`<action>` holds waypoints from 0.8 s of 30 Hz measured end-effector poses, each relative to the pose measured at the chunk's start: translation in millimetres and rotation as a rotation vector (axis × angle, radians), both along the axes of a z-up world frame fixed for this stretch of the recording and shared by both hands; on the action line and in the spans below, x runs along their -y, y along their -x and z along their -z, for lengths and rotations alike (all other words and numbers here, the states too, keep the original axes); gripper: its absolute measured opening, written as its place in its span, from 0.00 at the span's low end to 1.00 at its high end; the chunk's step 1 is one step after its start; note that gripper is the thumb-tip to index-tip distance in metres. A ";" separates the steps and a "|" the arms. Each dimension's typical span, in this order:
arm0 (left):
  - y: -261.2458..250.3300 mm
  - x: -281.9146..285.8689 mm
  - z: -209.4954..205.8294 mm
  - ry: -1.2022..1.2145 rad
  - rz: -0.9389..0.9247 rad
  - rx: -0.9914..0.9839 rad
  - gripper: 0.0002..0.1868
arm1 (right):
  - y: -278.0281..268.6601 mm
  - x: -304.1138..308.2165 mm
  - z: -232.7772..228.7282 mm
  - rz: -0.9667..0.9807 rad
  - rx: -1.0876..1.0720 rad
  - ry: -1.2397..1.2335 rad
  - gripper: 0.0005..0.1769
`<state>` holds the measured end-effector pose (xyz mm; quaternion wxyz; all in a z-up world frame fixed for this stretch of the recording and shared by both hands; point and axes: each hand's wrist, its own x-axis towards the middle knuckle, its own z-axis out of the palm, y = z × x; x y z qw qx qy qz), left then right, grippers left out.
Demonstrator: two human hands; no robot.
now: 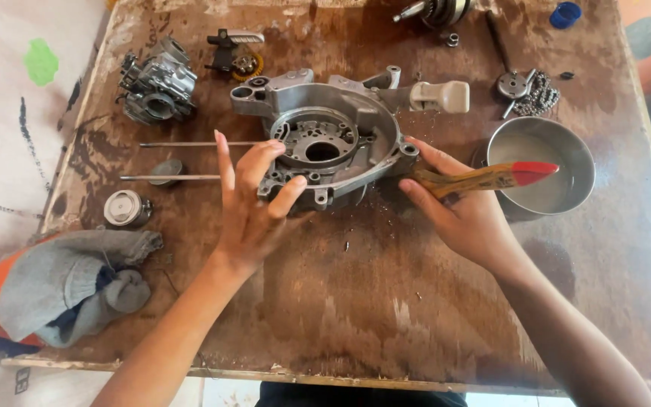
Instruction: The person cleans a disassembled engine casing on a wooden table. They use a small metal tool to scrape the inside of the casing and then use a brush dipped in a liquid to scrub the exterior and interior surfaces.
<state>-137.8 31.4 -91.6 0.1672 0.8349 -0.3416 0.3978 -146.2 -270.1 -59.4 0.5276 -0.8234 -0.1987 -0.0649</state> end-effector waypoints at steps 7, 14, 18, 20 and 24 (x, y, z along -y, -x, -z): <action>4.7 -5.6 36.2 -0.096 -0.039 -0.031 0.45 | 5.1 -6.4 7.9 0.109 -0.120 0.135 0.31; -12.0 -14.5 60.2 -0.198 -0.151 -0.026 0.49 | -8.8 -4.7 29.2 0.096 -0.122 0.119 0.30; -6.1 -16.1 49.8 -0.231 -0.136 -0.135 0.39 | -3.4 2.1 6.7 0.088 -0.120 0.270 0.27; -3.5 -20.2 44.2 -0.226 -0.098 -0.182 0.34 | 3.8 17.8 -5.1 0.085 -0.169 0.336 0.24; -7.2 -41.0 43.1 -0.094 0.124 -0.177 0.34 | 11.8 87.7 -5.4 0.208 -0.162 0.354 0.16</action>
